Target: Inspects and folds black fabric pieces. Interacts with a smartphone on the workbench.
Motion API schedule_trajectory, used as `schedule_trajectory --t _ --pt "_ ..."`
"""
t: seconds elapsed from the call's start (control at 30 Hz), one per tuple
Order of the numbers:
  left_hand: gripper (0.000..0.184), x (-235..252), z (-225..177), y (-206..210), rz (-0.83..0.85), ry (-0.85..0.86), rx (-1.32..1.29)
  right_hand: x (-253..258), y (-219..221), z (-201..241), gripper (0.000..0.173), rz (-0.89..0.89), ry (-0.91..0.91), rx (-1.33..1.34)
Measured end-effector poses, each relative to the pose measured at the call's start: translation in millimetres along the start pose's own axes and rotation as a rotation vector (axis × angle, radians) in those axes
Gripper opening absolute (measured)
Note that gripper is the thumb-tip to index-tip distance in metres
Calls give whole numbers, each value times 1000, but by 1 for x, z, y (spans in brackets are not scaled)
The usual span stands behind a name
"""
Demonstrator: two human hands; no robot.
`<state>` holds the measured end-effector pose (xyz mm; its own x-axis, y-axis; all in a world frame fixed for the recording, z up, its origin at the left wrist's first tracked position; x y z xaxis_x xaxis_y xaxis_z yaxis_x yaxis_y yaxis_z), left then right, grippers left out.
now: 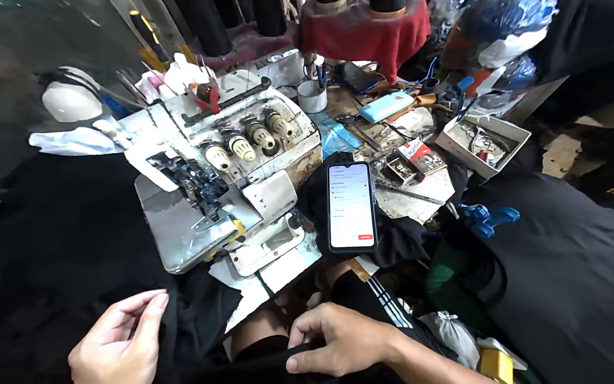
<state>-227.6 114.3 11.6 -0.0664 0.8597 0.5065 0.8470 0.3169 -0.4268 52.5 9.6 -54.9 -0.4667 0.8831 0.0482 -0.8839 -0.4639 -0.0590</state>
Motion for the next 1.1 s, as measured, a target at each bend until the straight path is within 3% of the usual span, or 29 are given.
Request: schedule_trajectory --t 0.4,0.8,0.9,1.0,1.1 --pt "21 -2 4 -5 28 3 -59 -3 -16 14 26 -164 -52 -47" --pt "18 -2 0 -5 -51 44 -13 -8 -15 13 22 -232 23 30" --pt "17 0 -28 -2 34 102 33 -8 -16 10 23 -254 48 19" --pt "15 4 -83 -3 216 259 128 -11 -18 12 23 -278 42 4" --pt "11 3 -132 -1 393 371 61 -12 -21 14 23 -305 21 -28"
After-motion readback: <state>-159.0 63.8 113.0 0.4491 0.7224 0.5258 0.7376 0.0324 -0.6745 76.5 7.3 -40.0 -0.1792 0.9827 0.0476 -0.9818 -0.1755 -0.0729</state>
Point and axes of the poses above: each hand's wrist, its own x-axis towards the middle knuckle, its own y-axis out of the palm, z = x × y, the point moved 7 cm from there along x, towards the middle knuckle, and after that the axes turned 9 degrees about -z, right-handed, at the moved point
